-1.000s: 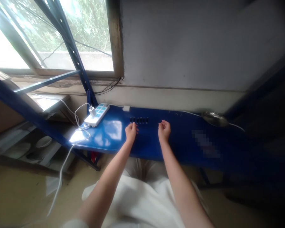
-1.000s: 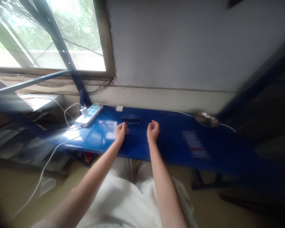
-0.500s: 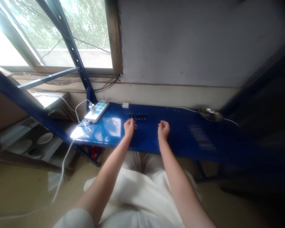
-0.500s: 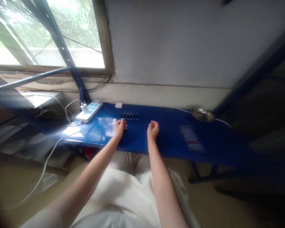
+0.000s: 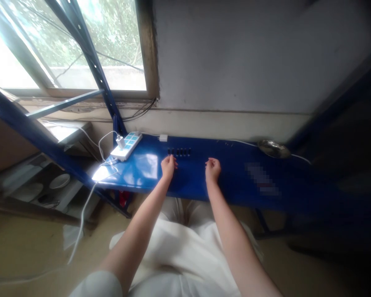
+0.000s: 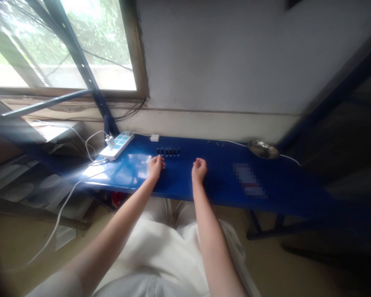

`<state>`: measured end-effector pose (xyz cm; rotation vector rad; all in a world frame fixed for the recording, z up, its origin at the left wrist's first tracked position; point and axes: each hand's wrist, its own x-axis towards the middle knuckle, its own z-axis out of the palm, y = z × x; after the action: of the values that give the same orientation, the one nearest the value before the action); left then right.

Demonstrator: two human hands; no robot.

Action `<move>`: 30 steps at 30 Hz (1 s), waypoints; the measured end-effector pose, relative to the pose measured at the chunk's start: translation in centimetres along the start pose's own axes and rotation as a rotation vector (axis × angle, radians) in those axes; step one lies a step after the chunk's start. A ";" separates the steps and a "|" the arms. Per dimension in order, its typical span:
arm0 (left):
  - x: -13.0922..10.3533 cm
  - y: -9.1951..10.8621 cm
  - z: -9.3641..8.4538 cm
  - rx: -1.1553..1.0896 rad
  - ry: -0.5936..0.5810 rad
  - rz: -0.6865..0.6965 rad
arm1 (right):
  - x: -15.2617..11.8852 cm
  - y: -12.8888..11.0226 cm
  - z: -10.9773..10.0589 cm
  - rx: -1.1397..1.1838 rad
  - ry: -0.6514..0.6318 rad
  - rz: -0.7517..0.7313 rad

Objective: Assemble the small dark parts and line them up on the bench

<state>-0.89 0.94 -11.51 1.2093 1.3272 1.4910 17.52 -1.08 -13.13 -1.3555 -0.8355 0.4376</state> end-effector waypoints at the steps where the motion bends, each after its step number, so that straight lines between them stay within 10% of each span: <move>1: 0.0 0.0 0.0 0.001 -0.001 0.001 | 0.0 0.0 0.0 -0.001 0.001 -0.002; 30: -0.1 0.2 0.0 0.020 0.007 0.005 | -0.1 0.1 0.1 -0.063 0.002 -0.015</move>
<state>-0.91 0.80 -11.34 1.2224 1.3469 1.4900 17.41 -1.05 -13.21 -1.4065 -0.8634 0.4015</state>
